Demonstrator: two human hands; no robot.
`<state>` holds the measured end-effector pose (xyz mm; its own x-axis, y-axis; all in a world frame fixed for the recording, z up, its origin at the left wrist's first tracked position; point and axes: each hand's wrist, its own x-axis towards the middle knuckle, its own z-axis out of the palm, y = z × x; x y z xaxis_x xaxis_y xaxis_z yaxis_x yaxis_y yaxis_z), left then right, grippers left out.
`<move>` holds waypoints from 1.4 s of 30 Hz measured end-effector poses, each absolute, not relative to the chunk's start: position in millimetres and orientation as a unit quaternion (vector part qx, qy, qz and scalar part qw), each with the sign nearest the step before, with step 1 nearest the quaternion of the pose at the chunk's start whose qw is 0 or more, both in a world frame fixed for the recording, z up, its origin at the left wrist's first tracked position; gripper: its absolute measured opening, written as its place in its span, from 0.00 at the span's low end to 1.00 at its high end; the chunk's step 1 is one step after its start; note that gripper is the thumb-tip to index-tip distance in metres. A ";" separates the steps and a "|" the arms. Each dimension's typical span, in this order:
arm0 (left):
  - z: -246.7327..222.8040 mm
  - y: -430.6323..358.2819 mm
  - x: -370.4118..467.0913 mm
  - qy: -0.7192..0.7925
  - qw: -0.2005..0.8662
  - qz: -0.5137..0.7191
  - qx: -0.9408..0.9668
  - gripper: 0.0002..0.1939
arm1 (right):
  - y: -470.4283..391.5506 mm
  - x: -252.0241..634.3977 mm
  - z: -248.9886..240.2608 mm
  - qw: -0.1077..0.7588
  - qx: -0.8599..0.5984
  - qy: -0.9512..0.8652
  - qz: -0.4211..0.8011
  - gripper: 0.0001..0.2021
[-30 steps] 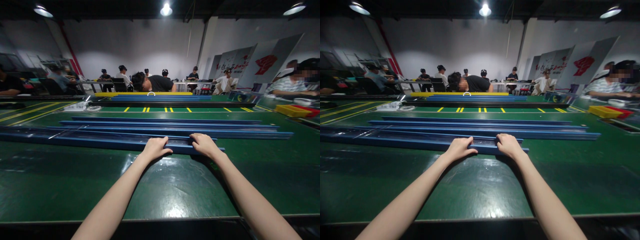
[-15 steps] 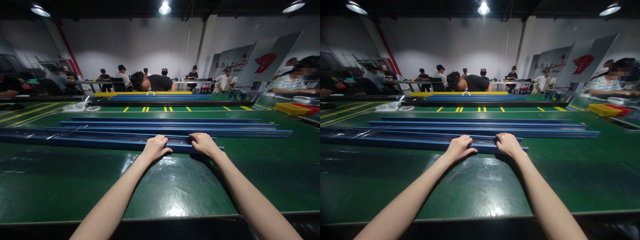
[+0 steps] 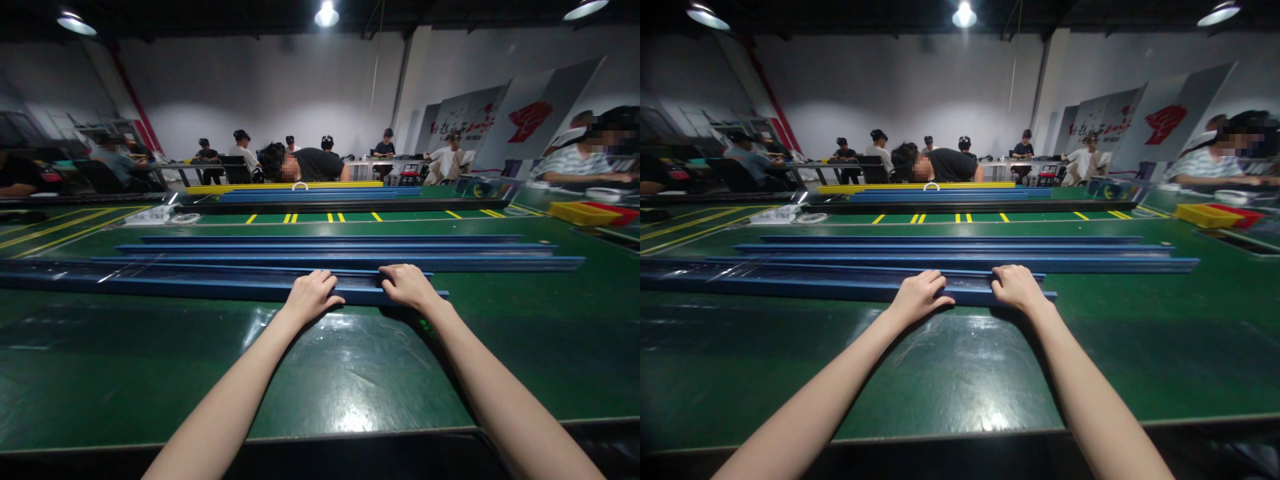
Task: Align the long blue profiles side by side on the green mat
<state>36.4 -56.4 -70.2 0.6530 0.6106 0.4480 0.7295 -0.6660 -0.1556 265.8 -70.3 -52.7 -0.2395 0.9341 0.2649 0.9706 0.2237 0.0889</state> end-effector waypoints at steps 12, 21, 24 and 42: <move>-69.6 -56.2 38.6 -0.367 0.170 -0.179 -0.897 0.17 | -66.8 312.8 -57.5 0.124 -0.645 -0.747 -0.100 0.20; -73.2 -54.3 38.2 -0.377 0.187 -0.174 -0.891 0.18 | -66.8 332.2 -56.7 0.126 -0.690 -0.705 -0.104 0.18; -75.3 -53.7 39.0 -0.381 0.182 -0.174 -0.889 0.18 | -68.8 325.0 -51.7 0.080 -0.703 -0.696 -0.121 0.18; -76.2 -55.4 39.7 -0.390 0.166 -0.187 -0.886 0.19 | -68.8 256.3 -54.0 0.102 -0.628 -0.760 -0.134 0.19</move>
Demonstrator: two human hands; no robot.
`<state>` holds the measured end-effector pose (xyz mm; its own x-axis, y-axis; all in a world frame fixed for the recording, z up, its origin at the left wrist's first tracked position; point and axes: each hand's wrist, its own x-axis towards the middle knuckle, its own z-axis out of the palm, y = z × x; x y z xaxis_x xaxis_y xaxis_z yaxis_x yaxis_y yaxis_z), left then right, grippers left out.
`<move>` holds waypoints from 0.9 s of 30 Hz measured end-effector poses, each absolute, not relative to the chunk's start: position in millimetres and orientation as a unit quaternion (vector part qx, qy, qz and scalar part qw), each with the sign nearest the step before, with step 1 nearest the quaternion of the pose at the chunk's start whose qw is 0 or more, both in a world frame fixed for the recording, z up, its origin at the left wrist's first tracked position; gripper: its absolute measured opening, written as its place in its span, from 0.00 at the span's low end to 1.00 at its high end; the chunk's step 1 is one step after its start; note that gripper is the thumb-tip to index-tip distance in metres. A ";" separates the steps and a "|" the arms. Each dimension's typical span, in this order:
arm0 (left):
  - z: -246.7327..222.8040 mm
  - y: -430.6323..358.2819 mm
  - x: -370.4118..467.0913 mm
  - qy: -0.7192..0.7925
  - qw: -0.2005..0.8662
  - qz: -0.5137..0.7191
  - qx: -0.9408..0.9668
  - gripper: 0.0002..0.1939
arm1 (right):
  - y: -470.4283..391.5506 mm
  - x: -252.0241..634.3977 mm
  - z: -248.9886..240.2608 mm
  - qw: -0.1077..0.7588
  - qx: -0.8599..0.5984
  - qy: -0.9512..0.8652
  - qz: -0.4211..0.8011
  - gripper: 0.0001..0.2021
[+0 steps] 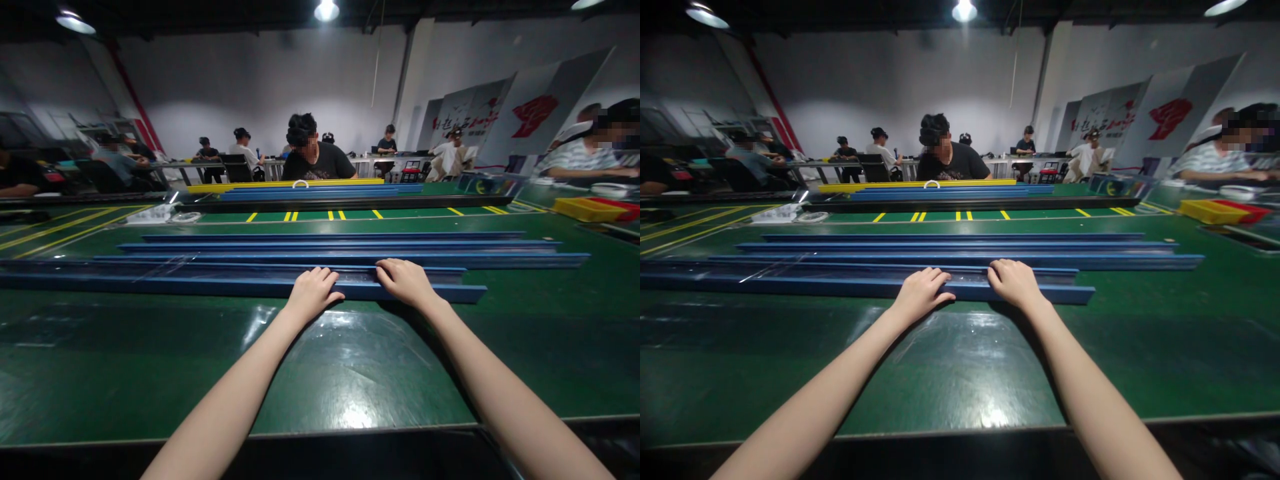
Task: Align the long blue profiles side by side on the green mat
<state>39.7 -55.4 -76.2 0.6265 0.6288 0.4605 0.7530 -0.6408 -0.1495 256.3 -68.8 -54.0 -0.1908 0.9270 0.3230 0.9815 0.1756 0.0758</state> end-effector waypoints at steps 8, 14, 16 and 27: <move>-78.5 -54.8 40.0 -0.387 0.172 -0.190 -0.886 0.19 | -66.9 262.9 -57.0 0.112 -0.615 -0.767 -0.142 0.19; -78.7 -54.8 39.3 -0.376 0.158 -0.191 -0.893 0.18 | -66.4 264.5 -57.2 0.113 -0.614 -0.769 -0.138 0.19; -78.8 -54.6 39.1 -0.370 0.149 -0.192 -0.897 0.17 | -66.5 265.0 -56.8 0.109 -0.612 -0.772 -0.132 0.18; -78.3 -53.2 39.5 -0.380 0.134 -0.191 -0.895 0.17 | -65.6 268.0 -55.6 0.098 -0.590 -0.797 -0.088 0.18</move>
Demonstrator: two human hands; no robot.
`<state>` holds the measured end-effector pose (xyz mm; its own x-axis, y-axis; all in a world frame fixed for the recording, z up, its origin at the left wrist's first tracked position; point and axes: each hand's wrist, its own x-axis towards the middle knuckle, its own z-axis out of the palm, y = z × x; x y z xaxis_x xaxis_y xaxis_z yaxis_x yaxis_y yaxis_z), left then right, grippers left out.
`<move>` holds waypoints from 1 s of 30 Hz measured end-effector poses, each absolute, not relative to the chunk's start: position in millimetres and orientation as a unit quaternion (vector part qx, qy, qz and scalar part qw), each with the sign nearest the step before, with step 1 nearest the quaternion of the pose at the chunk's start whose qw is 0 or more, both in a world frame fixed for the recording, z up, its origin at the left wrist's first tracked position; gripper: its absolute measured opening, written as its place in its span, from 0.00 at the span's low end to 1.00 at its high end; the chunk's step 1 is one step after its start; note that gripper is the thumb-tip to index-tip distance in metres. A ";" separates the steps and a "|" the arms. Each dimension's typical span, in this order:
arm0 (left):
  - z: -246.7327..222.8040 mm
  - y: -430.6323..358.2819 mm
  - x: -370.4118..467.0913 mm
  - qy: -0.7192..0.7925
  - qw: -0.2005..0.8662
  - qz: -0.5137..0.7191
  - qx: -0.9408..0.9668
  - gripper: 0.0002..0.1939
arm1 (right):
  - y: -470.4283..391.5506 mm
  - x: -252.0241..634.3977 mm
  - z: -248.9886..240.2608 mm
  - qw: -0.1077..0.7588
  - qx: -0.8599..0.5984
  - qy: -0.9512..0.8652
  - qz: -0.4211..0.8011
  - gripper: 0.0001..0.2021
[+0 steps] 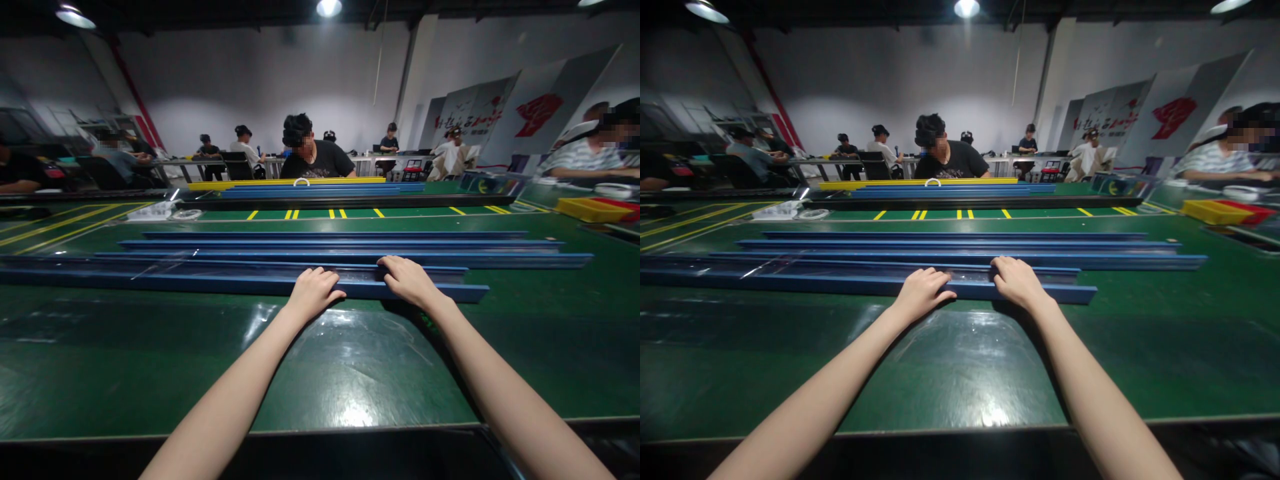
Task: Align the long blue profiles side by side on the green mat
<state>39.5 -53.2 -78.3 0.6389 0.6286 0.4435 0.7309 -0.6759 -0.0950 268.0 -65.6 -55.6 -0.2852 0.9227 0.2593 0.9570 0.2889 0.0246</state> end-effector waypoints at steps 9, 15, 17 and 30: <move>-76.2 -54.1 39.9 -0.389 0.133 -0.182 -0.893 0.17 | -65.0 268.0 -50.8 0.092 -0.589 -0.800 -0.062 0.17; -74.9 -53.4 40.6 -0.393 0.130 -0.170 -0.894 0.17 | -64.0 268.4 -51.8 0.094 -0.589 -0.800 -0.061 0.17; -75.0 -53.1 40.9 -0.394 0.134 -0.168 -0.894 0.17 | -63.7 268.5 -52.0 0.092 -0.589 -0.800 -0.060 0.17; -72.9 -52.5 40.0 -0.396 0.150 -0.156 -0.892 0.18 | -63.5 267.8 -51.5 0.086 -0.590 -0.801 -0.059 0.18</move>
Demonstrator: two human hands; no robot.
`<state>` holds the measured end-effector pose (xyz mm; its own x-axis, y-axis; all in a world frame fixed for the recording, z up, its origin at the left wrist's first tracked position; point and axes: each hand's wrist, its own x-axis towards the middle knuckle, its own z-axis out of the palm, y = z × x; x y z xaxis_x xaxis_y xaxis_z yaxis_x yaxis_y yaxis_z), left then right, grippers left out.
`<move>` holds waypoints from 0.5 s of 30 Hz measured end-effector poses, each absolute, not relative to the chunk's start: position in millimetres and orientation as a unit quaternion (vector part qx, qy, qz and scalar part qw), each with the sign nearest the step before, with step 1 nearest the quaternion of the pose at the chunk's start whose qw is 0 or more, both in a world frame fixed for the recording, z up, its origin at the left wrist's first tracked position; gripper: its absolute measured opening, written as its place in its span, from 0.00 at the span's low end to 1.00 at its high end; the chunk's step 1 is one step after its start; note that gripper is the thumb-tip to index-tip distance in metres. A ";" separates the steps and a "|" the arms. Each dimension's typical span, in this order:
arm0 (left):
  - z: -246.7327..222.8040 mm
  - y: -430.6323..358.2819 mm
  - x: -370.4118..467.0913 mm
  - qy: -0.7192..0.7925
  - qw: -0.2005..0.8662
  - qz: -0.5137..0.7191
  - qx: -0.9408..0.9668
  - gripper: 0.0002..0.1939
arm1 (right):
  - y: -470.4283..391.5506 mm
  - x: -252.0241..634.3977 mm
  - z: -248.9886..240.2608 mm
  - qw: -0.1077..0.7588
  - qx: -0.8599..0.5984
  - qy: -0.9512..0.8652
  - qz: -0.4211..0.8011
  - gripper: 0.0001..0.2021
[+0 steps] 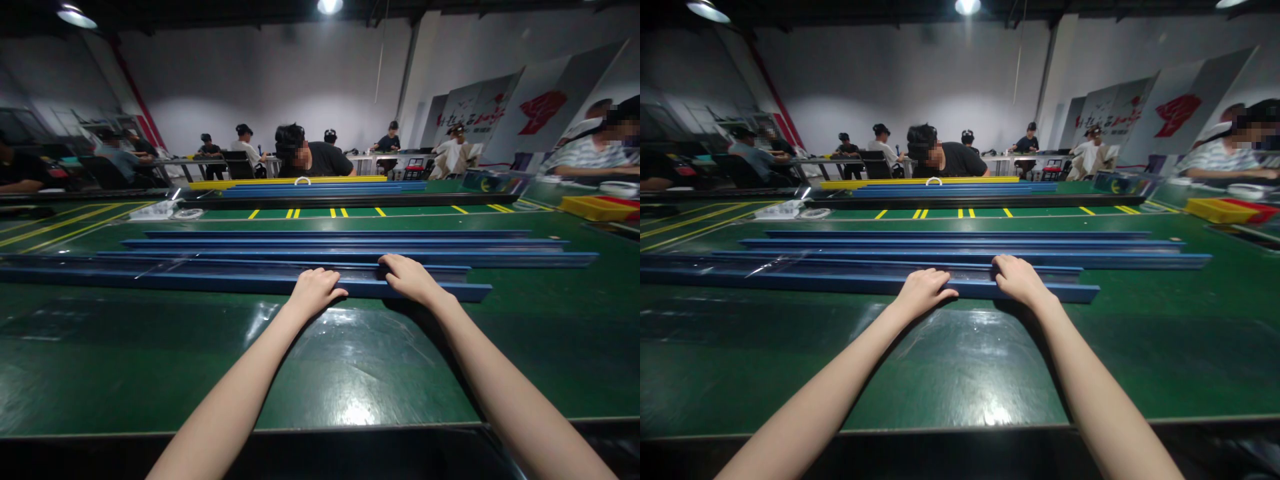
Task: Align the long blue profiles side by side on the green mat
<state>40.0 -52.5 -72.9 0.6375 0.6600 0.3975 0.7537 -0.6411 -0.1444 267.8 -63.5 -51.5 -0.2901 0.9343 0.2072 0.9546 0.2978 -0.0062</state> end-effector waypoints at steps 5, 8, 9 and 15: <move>-75.1 -51.9 40.3 -0.395 0.157 -0.156 -0.892 0.18 | -63.3 267.9 -51.5 0.087 -0.592 -0.799 -0.056 0.18; -77.2 -51.8 40.6 -0.396 0.163 -0.156 -0.890 0.18 | -62.9 268.2 -51.8 0.084 -0.592 -0.800 -0.058 0.19; -77.7 -51.9 40.6 -0.396 0.165 -0.157 -0.890 0.18 | -62.8 268.3 -51.9 0.083 -0.592 -0.800 -0.058 0.19; -74.8 -54.9 40.8 -0.407 0.152 -0.181 -0.882 0.19 | -62.7 268.3 -52.4 0.085 -0.590 -0.801 -0.061 0.19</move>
<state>40.8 -54.9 -74.8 0.6028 0.6639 0.4426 0.7738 -0.6218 -0.1212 268.3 -62.7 -52.4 -0.2890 0.9344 0.2084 0.9551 0.2963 -0.0039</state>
